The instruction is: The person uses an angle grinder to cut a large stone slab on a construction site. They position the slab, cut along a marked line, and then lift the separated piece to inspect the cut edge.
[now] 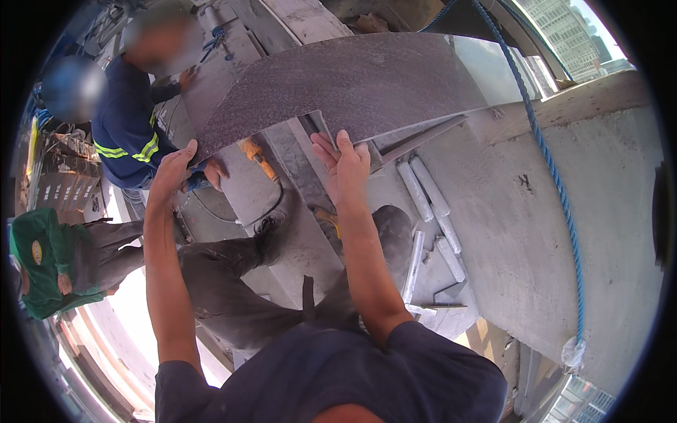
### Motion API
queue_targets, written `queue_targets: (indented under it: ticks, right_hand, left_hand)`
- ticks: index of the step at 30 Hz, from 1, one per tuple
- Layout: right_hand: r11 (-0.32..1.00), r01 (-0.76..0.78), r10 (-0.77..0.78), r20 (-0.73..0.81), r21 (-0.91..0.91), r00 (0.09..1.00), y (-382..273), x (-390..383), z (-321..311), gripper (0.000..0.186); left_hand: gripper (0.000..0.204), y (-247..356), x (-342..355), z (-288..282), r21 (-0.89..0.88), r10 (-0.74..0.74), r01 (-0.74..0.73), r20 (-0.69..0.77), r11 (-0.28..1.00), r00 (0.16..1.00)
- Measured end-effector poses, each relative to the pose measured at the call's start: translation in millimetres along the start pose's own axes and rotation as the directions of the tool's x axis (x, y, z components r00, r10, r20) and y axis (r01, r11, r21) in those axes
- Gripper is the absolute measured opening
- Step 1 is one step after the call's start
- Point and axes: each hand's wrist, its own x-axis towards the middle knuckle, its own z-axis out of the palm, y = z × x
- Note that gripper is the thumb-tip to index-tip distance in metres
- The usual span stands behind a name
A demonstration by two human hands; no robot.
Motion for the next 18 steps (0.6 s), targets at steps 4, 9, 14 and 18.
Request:
queue_targets:
  ticks: [4, 9, 14, 18]
  right_hand:
    - [0.999, -0.035, 0.036, -0.008, 0.011, 0.999, -4, -4, 2, 0.037]
    - [0.997, -0.067, 0.067, 0.007, 0.026, 0.998, 2, -2, -5, 0.035]
    - [0.996, -0.086, 0.085, 0.047, 0.024, 0.995, 4, -1, -12, 0.034]
    - [0.997, -0.077, 0.078, 0.070, -0.008, 0.995, 6, 1, -21, 0.042]
  left_hand:
    - [0.076, -1, -2, 1, 0.035, -0.011, 0.012, -0.035, 0.999, 0.999]
    - [0.084, -12, 8, 1, 0.129, -0.059, 0.064, -0.041, 0.990, 0.997]
    - [0.083, -18, 13, -1, 0.141, -0.128, 0.133, -0.045, 0.981, 0.991]
    - [0.078, -5, 1, 16, 0.077, -0.118, 0.130, -0.144, 0.989, 0.983]
